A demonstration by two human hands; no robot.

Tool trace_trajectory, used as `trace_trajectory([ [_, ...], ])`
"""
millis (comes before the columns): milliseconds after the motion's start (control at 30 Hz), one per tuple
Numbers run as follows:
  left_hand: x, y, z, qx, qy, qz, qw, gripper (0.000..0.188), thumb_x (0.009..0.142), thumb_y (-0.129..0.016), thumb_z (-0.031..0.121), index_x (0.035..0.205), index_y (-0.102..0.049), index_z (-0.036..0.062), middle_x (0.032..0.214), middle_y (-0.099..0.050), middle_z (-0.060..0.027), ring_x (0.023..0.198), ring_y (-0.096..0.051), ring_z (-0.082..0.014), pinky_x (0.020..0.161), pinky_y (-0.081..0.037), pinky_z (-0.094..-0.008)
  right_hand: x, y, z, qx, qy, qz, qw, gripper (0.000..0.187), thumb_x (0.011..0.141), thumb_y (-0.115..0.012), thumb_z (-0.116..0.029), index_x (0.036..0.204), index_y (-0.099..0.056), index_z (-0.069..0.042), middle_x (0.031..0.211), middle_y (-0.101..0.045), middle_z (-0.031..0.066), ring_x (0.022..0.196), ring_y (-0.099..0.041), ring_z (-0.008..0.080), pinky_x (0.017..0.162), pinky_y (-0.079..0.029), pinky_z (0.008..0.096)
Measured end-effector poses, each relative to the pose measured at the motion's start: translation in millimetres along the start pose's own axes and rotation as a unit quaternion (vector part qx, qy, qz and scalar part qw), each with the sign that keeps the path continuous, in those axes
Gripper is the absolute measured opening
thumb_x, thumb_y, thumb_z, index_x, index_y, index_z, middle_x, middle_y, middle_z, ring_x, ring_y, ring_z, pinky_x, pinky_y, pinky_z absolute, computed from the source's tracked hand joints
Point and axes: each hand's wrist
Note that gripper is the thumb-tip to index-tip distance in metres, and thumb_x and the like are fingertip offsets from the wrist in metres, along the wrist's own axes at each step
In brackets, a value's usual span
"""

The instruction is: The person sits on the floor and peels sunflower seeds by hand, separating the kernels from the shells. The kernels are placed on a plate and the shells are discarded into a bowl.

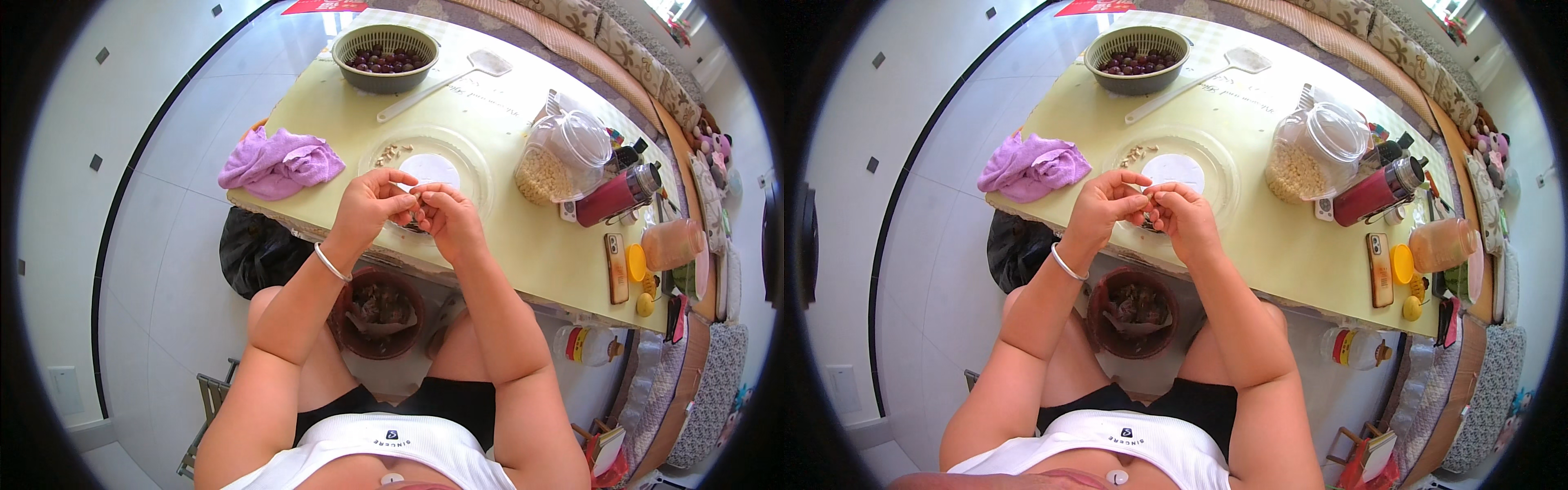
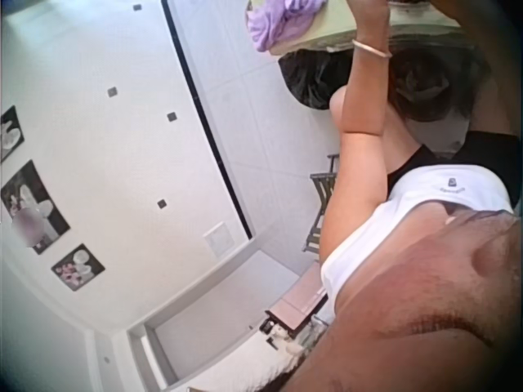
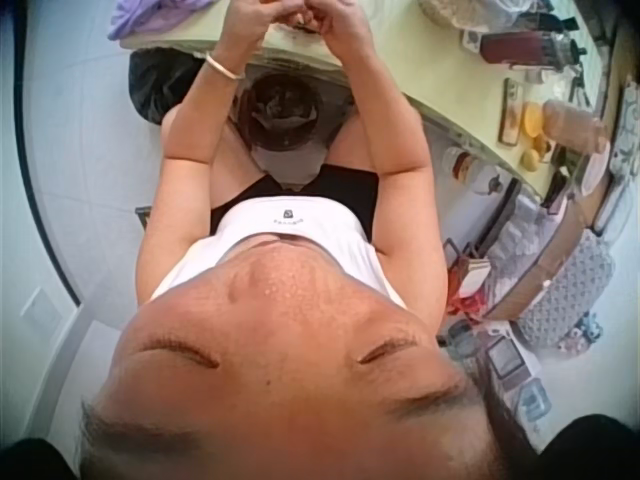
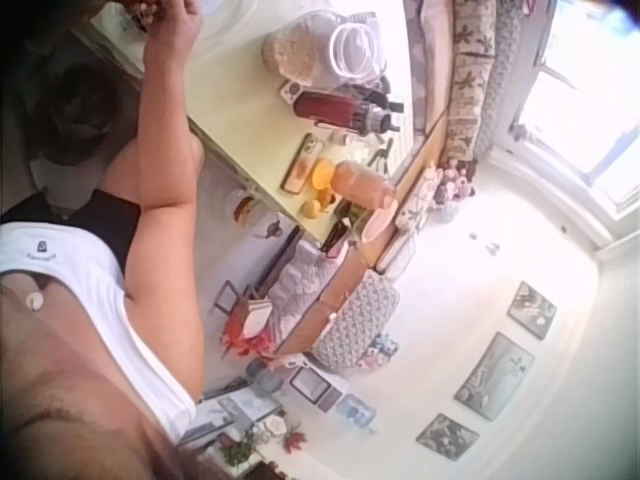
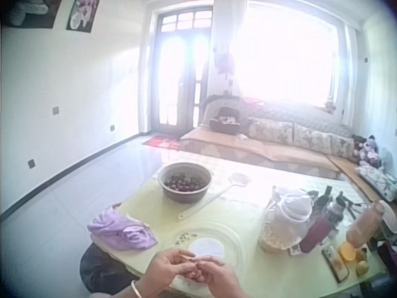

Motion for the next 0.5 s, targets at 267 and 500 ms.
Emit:
trace_trajectory([
  [267, -0.7, 2.4, 0.2, -0.016, 0.031, 0.015, 0.999, 0.017, 0.083, -0.066, 0.003, 0.099, -0.059, 0.0007, 0.081, -0.068, -0.0092, 0.064, -0.063, -0.0117, 0.057, -0.050, -0.0215, 1.1, -0.6, 2.5, -0.029, 0.009, -0.007, 1.000, 0.006, 0.085, -0.060, -0.004, 0.089, -0.062, 0.001, 0.078, -0.064, 0.0076, 0.062, -0.055, 0.0092, 0.053, -0.042, 0.0208],
  [500, -0.6, 3.5, 0.2, -0.064, 0.055, -0.015, 0.996, 0.015, 0.082, -0.067, 0.002, 0.095, -0.060, 0.0023, 0.080, -0.068, -0.0084, 0.063, -0.062, -0.0111, 0.055, -0.050, -0.0215, 1.5, 3.0, 3.6, -0.027, 0.005, 0.004, 1.000, 0.003, 0.081, -0.060, -0.001, 0.084, -0.061, 0.000, 0.074, -0.063, 0.0067, 0.058, -0.052, 0.0085, 0.051, -0.039, 0.0205],
])
Point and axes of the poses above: each hand's wrist, its own x-axis towards the middle knuckle, its own y-axis out of the back of the hand, z = x × y
